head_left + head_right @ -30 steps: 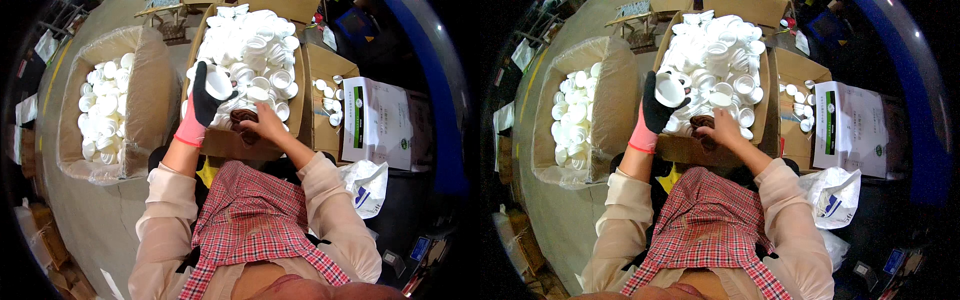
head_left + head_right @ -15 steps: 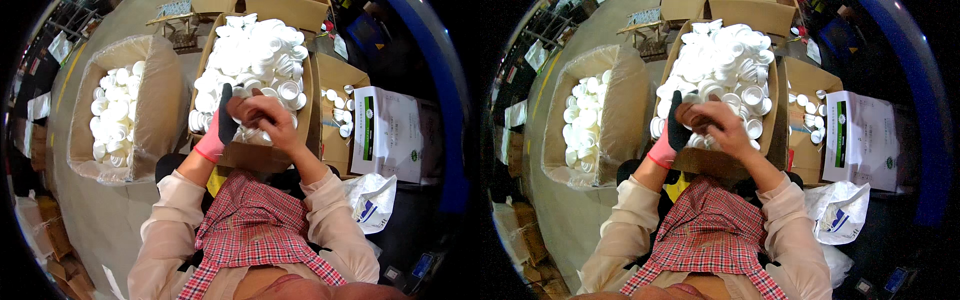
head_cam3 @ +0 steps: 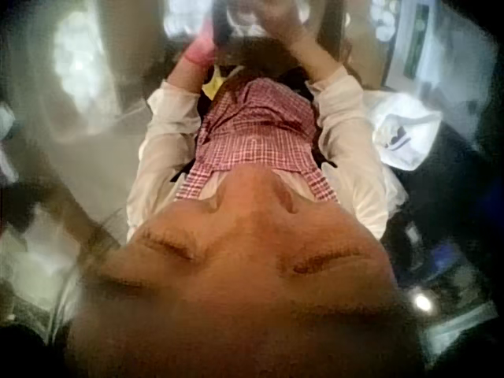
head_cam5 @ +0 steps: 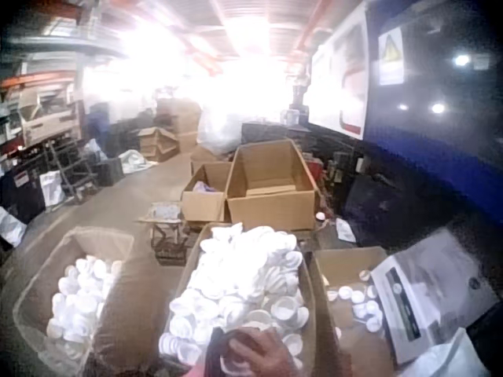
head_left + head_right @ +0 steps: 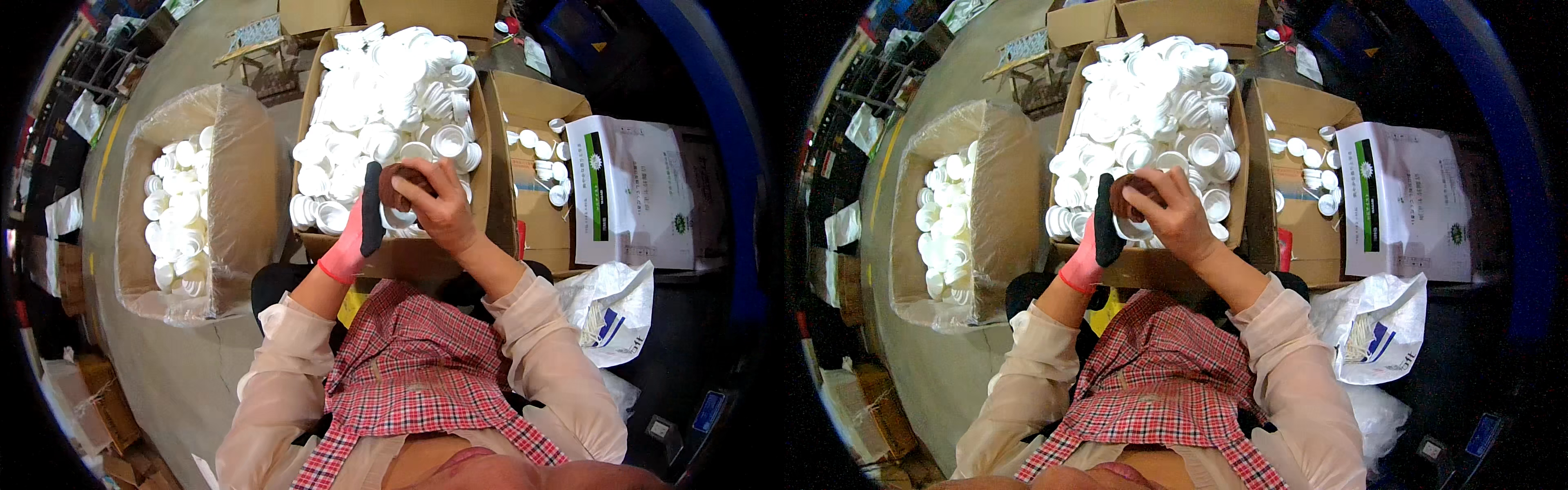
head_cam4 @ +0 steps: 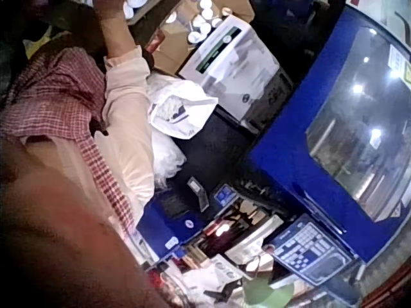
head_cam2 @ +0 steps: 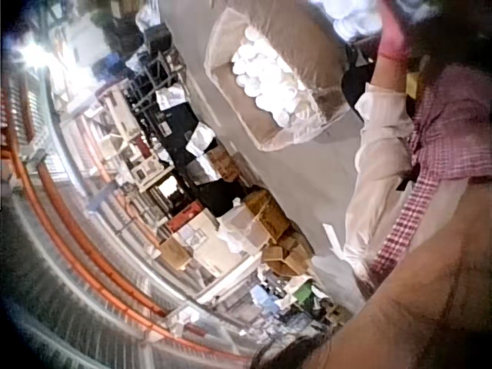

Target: The person sits on the floor and repeatedly picks up white plastic cups and lids, snaps them together, and places the assembled units into a cardboard box. The person occasionally wipes the parts with a brown cloth and transfers some items between boxes.

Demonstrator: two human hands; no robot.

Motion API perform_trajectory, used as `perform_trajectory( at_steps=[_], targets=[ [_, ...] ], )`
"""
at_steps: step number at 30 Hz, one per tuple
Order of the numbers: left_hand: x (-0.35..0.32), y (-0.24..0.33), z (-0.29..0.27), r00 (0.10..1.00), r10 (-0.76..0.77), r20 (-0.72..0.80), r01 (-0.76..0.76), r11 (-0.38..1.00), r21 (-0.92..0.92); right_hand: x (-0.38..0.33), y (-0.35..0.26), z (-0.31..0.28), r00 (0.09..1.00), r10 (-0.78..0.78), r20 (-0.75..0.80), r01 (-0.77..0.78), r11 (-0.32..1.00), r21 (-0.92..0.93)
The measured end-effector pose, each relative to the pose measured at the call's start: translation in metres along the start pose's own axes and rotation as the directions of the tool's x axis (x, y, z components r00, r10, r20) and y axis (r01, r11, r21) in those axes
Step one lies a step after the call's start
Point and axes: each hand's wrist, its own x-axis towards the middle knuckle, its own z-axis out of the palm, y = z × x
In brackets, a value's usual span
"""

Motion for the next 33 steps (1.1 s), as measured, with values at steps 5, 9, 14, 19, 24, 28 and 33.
perform_trajectory(
  at_steps=[5,9,14,19,24,28,33],
  targets=[
    [0.002,0.005,0.010,0.992,0.065,-0.107,-0.063,0.998,0.025,-0.005,0.003,0.003,0.946,0.323,-0.002,-0.318,0.934,0.160],
    [0.000,0.023,0.002,0.912,0.353,-0.209,-0.252,0.884,0.394,-0.024,0.008,0.022,0.825,0.501,0.261,-0.562,0.777,0.284],
    [0.006,0.026,-0.053,0.882,0.163,-0.443,-0.064,0.971,0.231,-0.037,0.030,0.019,0.663,0.363,0.655,-0.678,0.662,0.319],
    [-0.005,-0.060,-0.115,0.925,0.185,-0.331,0.036,0.827,0.562,-0.057,0.102,0.051,0.638,0.536,0.553,-0.612,0.789,-0.059],
    [0.001,-0.035,-0.078,0.909,-0.199,-0.365,0.362,0.812,0.458,-0.063,0.104,0.091,0.323,0.653,0.685,-0.298,0.757,-0.581],
    [-0.001,-0.021,-0.077,0.911,-0.141,-0.386,0.325,0.823,0.466,-0.068,0.115,0.096,0.488,0.622,0.612,-0.300,0.778,-0.552],
    [0.004,0.001,-0.071,0.930,-0.070,-0.360,0.205,0.913,0.353,-0.053,0.115,0.071,0.626,0.480,0.615,-0.411,0.873,-0.263]
  ],
)
